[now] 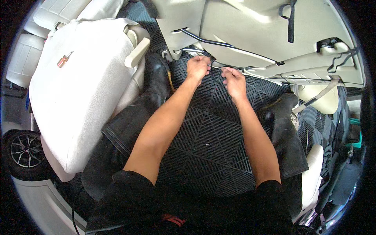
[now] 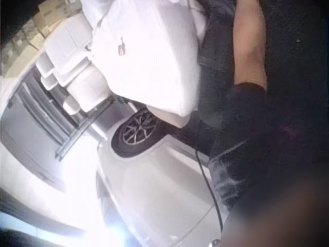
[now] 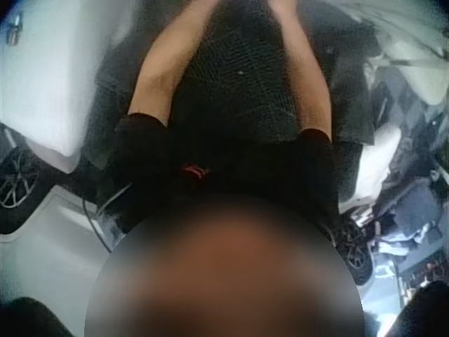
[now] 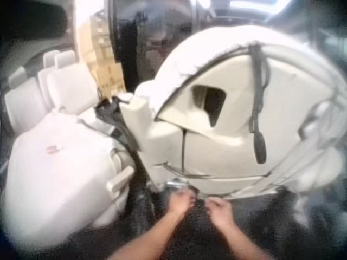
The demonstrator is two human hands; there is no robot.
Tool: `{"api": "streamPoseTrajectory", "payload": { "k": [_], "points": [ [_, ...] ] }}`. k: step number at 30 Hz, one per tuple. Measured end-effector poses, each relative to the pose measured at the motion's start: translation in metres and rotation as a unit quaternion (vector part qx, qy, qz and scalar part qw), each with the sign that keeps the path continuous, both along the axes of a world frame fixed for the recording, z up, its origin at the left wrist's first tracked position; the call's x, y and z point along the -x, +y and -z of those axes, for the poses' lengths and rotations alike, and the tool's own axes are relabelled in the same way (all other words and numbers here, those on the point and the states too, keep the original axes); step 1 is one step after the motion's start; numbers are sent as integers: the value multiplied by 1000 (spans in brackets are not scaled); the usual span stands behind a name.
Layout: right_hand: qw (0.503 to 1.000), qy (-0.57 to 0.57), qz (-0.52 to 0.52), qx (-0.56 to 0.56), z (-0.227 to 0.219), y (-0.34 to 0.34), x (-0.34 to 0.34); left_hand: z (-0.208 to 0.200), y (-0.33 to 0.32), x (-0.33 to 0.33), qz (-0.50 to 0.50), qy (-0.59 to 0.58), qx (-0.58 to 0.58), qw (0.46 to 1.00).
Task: The person is sitting on the floor of a car, working on the underside of the front passenger seat. They are manipulating wires and a small black plastic component near the seat's mounting mechanism, likely performing a repair or adjustment.
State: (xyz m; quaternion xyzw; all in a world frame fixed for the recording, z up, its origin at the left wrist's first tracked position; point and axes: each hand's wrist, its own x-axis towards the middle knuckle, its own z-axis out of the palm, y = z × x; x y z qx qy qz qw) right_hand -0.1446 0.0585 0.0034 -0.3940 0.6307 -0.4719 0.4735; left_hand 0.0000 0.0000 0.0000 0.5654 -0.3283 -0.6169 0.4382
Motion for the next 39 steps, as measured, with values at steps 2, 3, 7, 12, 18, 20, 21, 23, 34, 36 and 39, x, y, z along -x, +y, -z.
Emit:
{"api": "streamPoseTrajectory", "payload": {
  "k": [2, 3, 7, 12, 18, 20, 21, 23, 34, 36, 39],
  "points": [
    [998, -51, 10, -21, 3, -3, -13, 0, 0, -4, 20, -13, 2, 1000],
    [997, -70, 21, -32, 5, -10, -19, 1, -5, -5, 28, -11, 2, 1000],
    [979, -174, 78, -68, 17, -28, -38, 4, -13, -14, 69, -32, -6, 997],
    [965, -234, 102, -55, 23, -34, -46, 1, -15, -19, 94, -51, -24, 994],
    [966, -226, 125, -26, 26, -37, -48, -3, -7, -11, 65, -46, -6, 997],
    [966, -219, 137, -15, 27, -38, -51, -3, -5, -7, 62, -22, 10, 998],
    [967, -214, 140, -8, 29, -39, -51, 0, -5, -5, 61, -9, 18, 998],
    [974, -179, 139, 14, 31, -38, -53, 6, -4, -6, 47, -57, 57, 996],
    [945, 223, 120, 207, 21, -19, -52, 28, -7, -11, 74, 2, 91, 993],
    [929, 311, 36, 200, 5, -20, -44, 29, -9, -14, 93, 34, 88, 991],
    [909, 374, -27, 182, 1, -21, -38, 28, -8, -20, 114, 66, 67, 989]
  ]
}}
